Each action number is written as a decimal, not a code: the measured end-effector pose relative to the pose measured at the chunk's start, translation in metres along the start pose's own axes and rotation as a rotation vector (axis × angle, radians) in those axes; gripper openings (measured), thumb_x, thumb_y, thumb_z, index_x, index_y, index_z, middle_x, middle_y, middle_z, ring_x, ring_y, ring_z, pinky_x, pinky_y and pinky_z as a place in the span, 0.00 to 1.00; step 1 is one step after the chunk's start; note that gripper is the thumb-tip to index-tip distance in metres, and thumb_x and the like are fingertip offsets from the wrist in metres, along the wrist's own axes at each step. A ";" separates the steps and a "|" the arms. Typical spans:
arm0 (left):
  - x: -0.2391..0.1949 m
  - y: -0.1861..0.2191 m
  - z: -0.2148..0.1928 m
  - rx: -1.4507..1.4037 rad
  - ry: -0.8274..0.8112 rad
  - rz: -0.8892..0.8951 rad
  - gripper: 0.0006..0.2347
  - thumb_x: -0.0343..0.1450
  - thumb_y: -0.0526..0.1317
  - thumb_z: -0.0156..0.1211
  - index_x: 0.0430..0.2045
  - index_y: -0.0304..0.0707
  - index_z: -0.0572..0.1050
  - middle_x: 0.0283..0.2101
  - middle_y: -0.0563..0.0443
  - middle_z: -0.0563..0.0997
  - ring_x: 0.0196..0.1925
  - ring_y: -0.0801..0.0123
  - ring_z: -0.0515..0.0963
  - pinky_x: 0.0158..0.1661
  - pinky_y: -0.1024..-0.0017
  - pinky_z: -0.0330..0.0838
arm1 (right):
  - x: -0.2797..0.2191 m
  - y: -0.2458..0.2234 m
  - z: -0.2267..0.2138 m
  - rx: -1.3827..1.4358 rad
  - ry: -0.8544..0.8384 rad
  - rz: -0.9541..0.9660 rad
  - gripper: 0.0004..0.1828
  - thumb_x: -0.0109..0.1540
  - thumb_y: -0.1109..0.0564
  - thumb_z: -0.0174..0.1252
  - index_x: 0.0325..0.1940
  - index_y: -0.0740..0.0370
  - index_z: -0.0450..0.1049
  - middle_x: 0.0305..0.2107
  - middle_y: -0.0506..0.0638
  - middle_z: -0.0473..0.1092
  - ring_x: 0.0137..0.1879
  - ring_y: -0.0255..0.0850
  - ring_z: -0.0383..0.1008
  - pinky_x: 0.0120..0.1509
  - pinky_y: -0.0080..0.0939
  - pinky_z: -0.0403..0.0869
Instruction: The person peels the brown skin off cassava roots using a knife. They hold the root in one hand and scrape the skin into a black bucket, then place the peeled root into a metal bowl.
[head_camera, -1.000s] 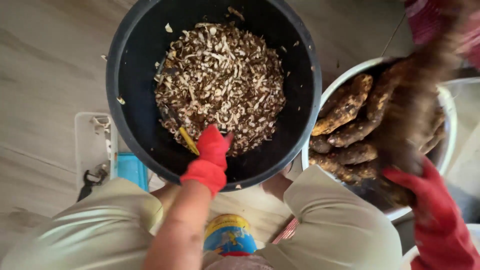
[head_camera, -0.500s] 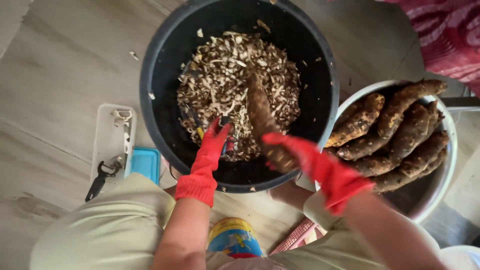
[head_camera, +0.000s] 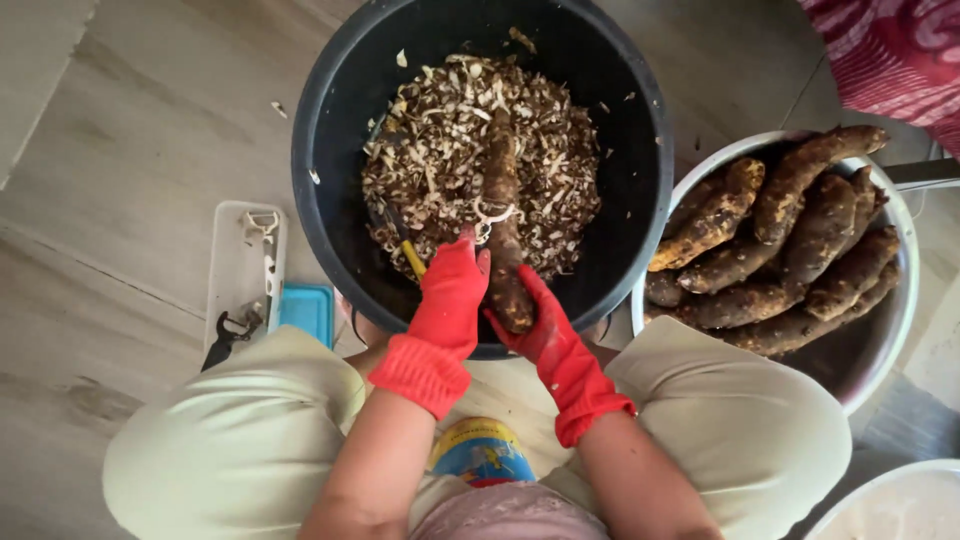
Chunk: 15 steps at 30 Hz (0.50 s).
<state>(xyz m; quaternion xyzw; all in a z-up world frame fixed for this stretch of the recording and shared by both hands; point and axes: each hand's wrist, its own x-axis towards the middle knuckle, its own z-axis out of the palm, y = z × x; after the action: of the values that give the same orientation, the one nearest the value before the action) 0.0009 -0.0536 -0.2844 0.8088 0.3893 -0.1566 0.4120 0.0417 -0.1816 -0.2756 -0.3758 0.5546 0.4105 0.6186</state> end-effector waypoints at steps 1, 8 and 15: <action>-0.004 0.004 0.000 0.094 0.027 -0.013 0.22 0.77 0.49 0.46 0.67 0.46 0.66 0.49 0.32 0.81 0.52 0.41 0.82 0.51 0.50 0.79 | -0.005 0.001 0.004 -0.026 -0.012 -0.008 0.40 0.47 0.48 0.80 0.55 0.67 0.70 0.45 0.63 0.74 0.46 0.57 0.79 0.52 0.61 0.82; -0.047 -0.033 0.021 0.367 -0.066 -0.094 0.18 0.73 0.62 0.42 0.59 0.79 0.67 0.47 0.54 0.82 0.49 0.55 0.84 0.45 0.49 0.81 | 0.041 0.003 -0.015 -0.028 -0.087 0.055 0.37 0.49 0.45 0.79 0.54 0.64 0.73 0.44 0.62 0.75 0.47 0.56 0.79 0.51 0.66 0.80; 0.011 -0.006 0.017 0.407 0.027 -0.027 0.13 0.75 0.55 0.41 0.46 0.61 0.71 0.43 0.49 0.82 0.47 0.51 0.85 0.47 0.49 0.80 | 0.047 0.010 -0.015 0.062 -0.075 0.089 0.43 0.47 0.41 0.80 0.58 0.63 0.71 0.49 0.62 0.73 0.52 0.58 0.76 0.55 0.67 0.78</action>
<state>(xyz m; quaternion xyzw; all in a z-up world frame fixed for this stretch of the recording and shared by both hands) 0.0046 -0.0589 -0.3043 0.8721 0.3657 -0.2268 0.2329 0.0286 -0.1877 -0.3236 -0.3156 0.5598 0.4340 0.6314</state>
